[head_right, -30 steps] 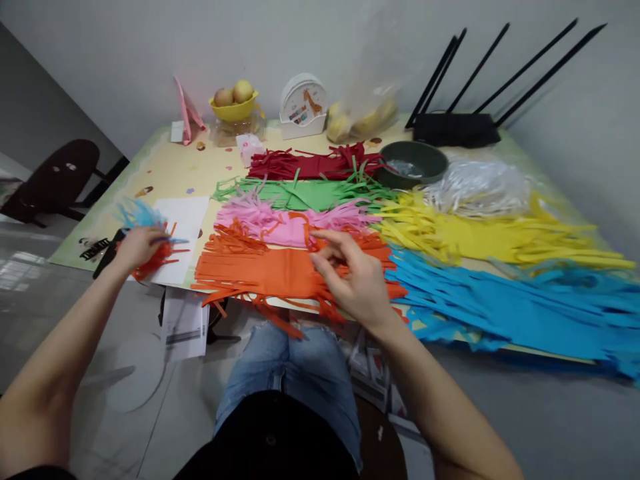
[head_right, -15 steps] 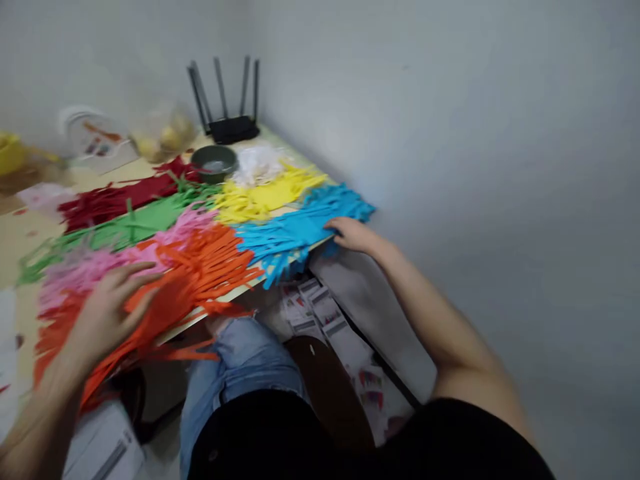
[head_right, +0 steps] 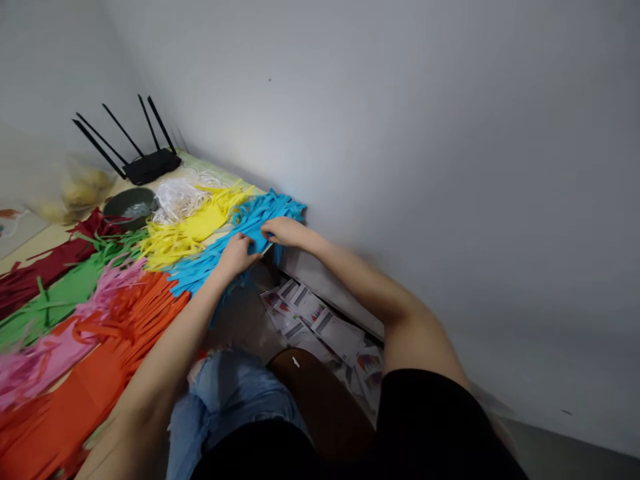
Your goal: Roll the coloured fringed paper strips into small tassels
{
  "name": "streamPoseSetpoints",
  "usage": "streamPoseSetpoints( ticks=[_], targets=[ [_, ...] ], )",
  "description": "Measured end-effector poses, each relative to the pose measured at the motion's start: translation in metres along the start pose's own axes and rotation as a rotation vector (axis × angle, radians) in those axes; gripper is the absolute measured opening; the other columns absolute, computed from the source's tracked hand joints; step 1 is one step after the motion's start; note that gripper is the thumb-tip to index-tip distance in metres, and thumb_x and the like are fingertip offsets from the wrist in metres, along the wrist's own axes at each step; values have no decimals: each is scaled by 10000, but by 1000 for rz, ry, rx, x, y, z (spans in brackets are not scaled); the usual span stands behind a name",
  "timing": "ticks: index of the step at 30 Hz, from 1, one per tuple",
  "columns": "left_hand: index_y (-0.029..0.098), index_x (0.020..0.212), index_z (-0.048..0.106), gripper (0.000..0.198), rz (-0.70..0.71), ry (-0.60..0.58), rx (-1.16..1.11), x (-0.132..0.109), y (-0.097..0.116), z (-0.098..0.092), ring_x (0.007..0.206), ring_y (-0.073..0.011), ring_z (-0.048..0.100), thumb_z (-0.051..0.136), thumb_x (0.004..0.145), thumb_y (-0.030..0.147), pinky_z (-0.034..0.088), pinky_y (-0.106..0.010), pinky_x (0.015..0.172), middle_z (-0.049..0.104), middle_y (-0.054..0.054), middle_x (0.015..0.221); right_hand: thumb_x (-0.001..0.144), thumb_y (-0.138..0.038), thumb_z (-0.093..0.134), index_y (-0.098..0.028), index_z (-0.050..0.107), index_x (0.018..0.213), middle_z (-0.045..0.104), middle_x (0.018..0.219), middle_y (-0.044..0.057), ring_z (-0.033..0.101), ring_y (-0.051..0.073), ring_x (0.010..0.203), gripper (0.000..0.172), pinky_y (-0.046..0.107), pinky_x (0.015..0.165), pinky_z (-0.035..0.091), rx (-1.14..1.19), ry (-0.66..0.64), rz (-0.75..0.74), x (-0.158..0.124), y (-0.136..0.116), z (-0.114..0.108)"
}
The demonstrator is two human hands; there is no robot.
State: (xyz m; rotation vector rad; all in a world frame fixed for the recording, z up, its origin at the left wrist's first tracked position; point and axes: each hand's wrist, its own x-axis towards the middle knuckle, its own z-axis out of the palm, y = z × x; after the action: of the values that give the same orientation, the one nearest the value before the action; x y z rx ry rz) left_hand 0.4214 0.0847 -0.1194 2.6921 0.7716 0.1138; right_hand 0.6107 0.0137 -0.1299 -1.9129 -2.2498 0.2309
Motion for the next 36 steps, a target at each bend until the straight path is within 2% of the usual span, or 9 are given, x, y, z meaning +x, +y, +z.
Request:
streamPoseSetpoints(
  ticks=[3,12,15,20,26,36],
  targets=[
    [75,1101,703,458,-30,-18,-10,4,-3,-1,1136,-311,598,751,769,387,444,-353,989,639,-207,1168,829,-124,592,-147,671,927,700,1016,89,594,201,922,128,266,765,361,25,15,6,1,3,-2],
    [152,898,738,215,-129,-86,-190,17,-8,-16,853,-223,652,693,786,330,468,-301,798,745,-88,923,820,-139,613,-163,657,890,688,992,69,581,190,878,86,260,714,316,70,20,3,0,5,-11],
    [155,797,723,172,-169,-91,-238,18,-10,-20,769,-200,628,701,760,321,443,-279,713,730,-60,809,817,-134,609,-163,656,882,688,993,69,580,189,874,85,263,701,302,71,17,6,-1,3,-12],
    [153,696,691,212,-214,-97,-289,19,-8,-27,648,-166,562,708,726,362,398,-267,631,648,-15,638,810,-127,609,-167,656,875,689,1001,64,580,187,873,90,262,670,278,66,20,25,-1,1,-13],
    [149,665,693,199,-246,-92,-303,19,-7,-29,614,-160,535,647,746,325,387,-267,619,588,0,567,806,-120,610,-167,657,873,689,1006,63,587,184,885,94,262,658,266,58,16,33,0,0,-15],
    [146,715,739,200,-247,-108,-288,14,-10,-29,683,-191,582,601,751,286,422,-280,668,643,-15,625,809,-122,602,-167,658,869,684,1011,64,579,183,889,93,257,663,278,58,-1,17,-1,2,-14]
  ],
)
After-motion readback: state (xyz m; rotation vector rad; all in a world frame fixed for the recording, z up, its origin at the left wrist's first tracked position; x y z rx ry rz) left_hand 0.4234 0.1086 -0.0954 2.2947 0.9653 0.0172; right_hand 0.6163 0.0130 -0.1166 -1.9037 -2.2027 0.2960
